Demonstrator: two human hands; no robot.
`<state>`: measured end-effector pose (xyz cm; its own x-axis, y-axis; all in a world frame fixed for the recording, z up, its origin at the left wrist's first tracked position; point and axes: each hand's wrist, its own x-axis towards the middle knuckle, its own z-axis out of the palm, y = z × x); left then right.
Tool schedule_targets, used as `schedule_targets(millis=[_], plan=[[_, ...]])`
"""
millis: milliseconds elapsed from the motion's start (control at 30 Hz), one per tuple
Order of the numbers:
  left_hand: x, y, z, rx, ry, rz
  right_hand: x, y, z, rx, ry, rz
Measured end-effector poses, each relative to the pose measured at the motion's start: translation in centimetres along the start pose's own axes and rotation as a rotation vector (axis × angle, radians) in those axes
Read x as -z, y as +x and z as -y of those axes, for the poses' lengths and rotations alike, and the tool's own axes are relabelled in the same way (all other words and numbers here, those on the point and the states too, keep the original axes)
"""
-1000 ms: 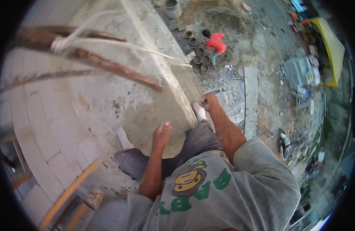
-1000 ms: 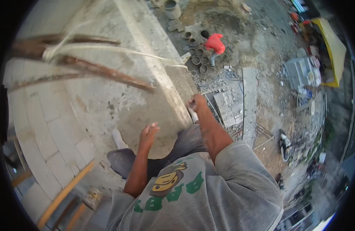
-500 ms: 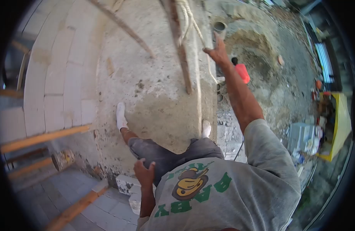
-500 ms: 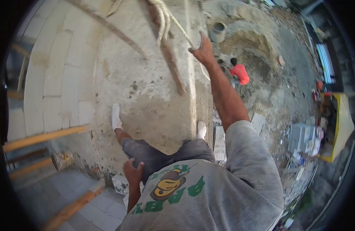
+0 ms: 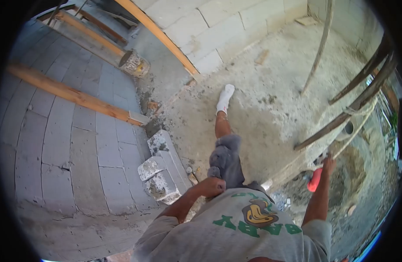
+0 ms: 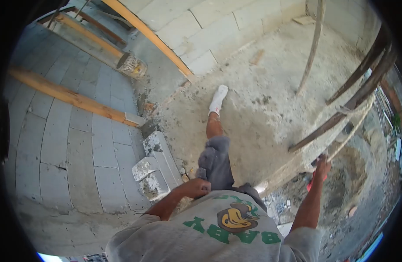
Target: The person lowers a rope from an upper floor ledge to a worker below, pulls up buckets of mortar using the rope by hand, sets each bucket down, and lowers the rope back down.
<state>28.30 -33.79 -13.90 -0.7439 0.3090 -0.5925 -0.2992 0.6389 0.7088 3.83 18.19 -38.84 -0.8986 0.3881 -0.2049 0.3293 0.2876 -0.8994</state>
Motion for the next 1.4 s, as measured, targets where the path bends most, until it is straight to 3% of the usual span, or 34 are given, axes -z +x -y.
schedule_targets(millis=[33, 67, 100, 133, 167, 200, 267, 300, 333, 367, 433, 533, 667, 867, 1167, 1400], plan=[[-1.2, 0.7, 2.3, -0.010, -0.027, -0.005, 0.0, 0.3, -4.1, 0.076, -0.136, 0.018], [-2.0, 2.2, 5.5, -0.187, 0.002, -0.033, 0.7, -0.6, -8.3, 0.266, -0.557, 0.066], [-2.5, 4.5, 9.1, -0.532, 0.116, -0.098, 0.4, -1.0, -12.0, 0.425, -0.859, 0.059], [-1.9, 5.4, 8.4, -0.586, 0.180, -0.148, -0.3, -1.7, -15.3, 0.473, -0.958, 0.001], [-1.1, 6.3, 8.1, -0.462, 0.420, -0.115, -2.0, -3.4, -15.3, 0.012, -0.988, 0.081], [0.4, 6.2, 3.8, -0.114, 0.447, -0.017, -2.5, -4.2, -18.1, -0.093, -0.569, -0.111], [1.1, 7.4, 1.4, 0.083, 0.157, -0.148, -3.5, -5.5, -20.9, 0.374, -0.876, -0.209], [1.2, 8.2, 1.1, -0.014, 0.190, -0.155, -3.5, -6.4, -22.4, 0.593, -1.068, -0.247], [1.5, 8.9, 0.8, -0.107, 0.226, -0.164, -4.8, -6.4, -24.3, 0.713, -1.059, -0.431], [1.8, 9.6, 1.1, -0.138, 0.274, -0.150, -5.6, -6.1, -23.6, 0.708, -1.039, -0.461], [2.1, 11.8, 2.5, -0.144, 0.372, -0.102, -4.9, -7.4, -23.0, 0.003, -0.829, -0.139], [2.5, 12.8, 2.3, -0.113, 0.417, -0.071, -3.2, -10.0, -19.7, -0.094, -0.746, -0.145], [3.3, 12.5, 0.2, -0.021, 0.378, -0.034, -3.3, -10.8, -16.1, -0.145, -0.716, -0.139], [3.3, 13.1, -2.6, -0.093, 0.466, -0.128, -3.1, -10.5, -14.2, -0.158, -0.698, -0.120], [0.3, 17.6, 0.5, -0.263, 0.443, -0.172, -3.4, -9.7, -12.5, -0.154, -0.676, -0.084], [0.2, 15.0, -0.5, -0.043, 0.435, -0.130, -3.6, -8.7, -12.0, -0.158, -0.652, -0.054]])
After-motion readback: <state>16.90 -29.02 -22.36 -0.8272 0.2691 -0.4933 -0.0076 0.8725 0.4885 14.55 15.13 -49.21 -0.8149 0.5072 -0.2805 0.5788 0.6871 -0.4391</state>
